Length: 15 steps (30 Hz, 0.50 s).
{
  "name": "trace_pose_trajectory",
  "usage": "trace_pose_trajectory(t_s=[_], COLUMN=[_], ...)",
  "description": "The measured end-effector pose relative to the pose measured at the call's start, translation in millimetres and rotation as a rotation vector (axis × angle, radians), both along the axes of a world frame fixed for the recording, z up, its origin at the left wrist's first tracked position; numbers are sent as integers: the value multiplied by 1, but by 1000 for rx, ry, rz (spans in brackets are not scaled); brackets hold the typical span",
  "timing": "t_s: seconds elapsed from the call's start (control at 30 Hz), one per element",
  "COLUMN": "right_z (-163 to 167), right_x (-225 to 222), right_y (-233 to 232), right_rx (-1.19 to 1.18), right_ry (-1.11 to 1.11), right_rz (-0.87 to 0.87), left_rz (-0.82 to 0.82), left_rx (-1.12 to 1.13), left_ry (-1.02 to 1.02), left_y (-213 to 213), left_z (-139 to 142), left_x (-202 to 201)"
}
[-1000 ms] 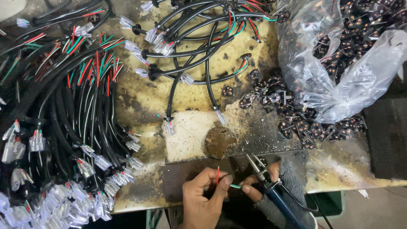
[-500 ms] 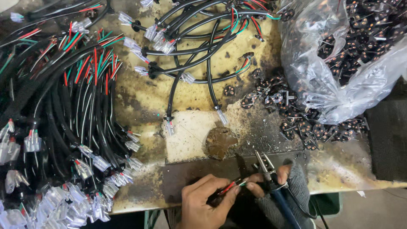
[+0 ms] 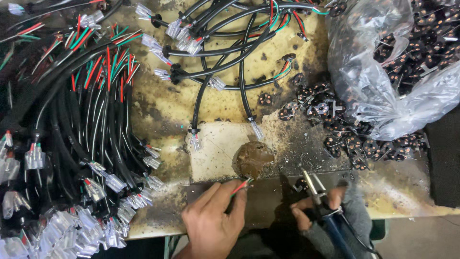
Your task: The person solders the stripped ends of red and green wires at a workbench, holding a soldering iron in one hand and wire in the other, applying solder to the exposed copper strands and setting finished wires aside with the completed cable bundles.
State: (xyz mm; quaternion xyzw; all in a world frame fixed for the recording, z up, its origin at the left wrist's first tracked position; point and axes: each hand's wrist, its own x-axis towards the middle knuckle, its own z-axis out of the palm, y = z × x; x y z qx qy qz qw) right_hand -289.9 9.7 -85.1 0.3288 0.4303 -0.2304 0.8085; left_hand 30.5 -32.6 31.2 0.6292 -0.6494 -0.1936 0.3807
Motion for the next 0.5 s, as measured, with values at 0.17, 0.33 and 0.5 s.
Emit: trace_pose_trajectory(t_s=[0.17,0.33,0.5], right_z=[7,23,39], right_x=[-5,36,69], right_y=[15,11,7], right_rx=[-491,-634,-728], right_ry=[685,519,324], right_rz=[-235,-184,-247], left_rz=[26,-67,-123], left_rx=[116,278,422], left_ry=[1,54,360], left_y=[-17,-17,5], left_z=[1,7,6], left_x=[-2,-3,-15])
